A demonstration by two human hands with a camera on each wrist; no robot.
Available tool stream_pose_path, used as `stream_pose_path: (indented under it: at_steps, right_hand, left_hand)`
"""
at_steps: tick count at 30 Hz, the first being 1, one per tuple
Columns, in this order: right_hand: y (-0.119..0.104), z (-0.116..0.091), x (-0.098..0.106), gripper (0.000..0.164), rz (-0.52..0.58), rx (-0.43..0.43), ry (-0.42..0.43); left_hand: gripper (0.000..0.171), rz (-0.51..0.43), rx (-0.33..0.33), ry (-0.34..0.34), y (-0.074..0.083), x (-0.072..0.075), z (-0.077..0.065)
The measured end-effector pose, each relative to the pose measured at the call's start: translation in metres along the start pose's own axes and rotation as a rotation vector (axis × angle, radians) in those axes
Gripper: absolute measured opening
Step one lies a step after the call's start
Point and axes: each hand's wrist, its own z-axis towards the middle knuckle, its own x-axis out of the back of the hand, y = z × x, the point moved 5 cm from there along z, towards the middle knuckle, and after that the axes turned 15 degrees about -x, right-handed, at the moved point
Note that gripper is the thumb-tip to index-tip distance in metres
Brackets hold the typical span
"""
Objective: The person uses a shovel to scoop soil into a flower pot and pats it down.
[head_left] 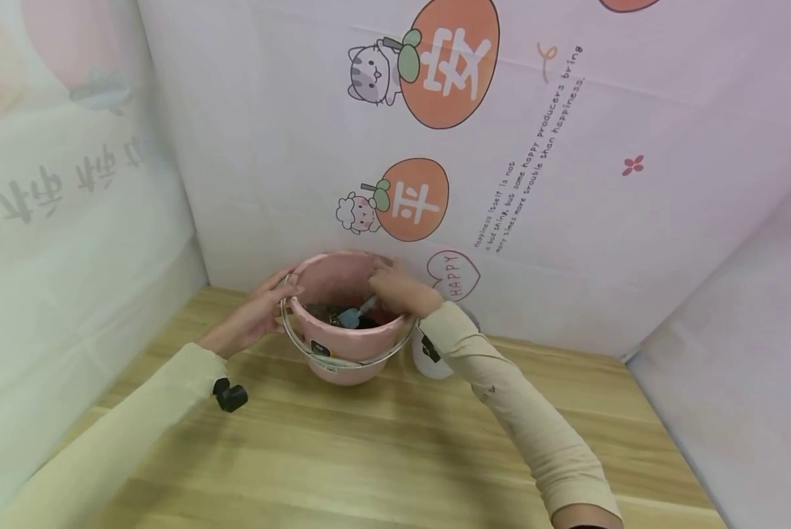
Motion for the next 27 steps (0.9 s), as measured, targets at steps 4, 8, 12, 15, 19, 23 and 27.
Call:
stream_pose_path:
  at_steps: [4, 8, 12, 15, 19, 23, 27]
  right_hand:
    - [0.001, 0.0, 0.005, 0.011, -0.005, 0.011, 0.031]
    - [0.002, -0.001, 0.005, 0.014, -0.002, 0.005, 0.023]
    - [-0.003, -0.002, 0.006, 0.01, 0.052, 0.003, -0.037]
    - [-0.008, -0.004, 0.005, 0.009, 0.05, 0.011, -0.052]
    - [-0.011, -0.005, 0.005, 0.01, -0.018, 0.016, -0.025]
    - [-0.011, -0.004, 0.003, 0.011, 0.02, 0.036, -0.035]
    - [-0.01, -0.001, 0.0, 0.011, 0.094, 0.059, -0.057]
  left_hand:
    - [0.074, -0.005, -0.003, -0.001, 0.003, 0.001, 0.001]
    - [0.075, -0.024, 0.003, -0.002, 0.004, 0.001, 0.001]
    - [0.074, -0.003, 0.009, -0.008, 0.005, 0.001, -0.001]
    - [0.072, 0.004, 0.006, -0.002, 0.004, 0.001, 0.0]
    - [0.072, -0.004, 0.002, 0.008, 0.003, 0.001, 0.003]
    - [0.072, -0.004, 0.003, 0.015, 0.002, 0.0, 0.002]
    - [0.073, 0.006, 0.002, 0.007, 0.002, 0.0, 0.001]
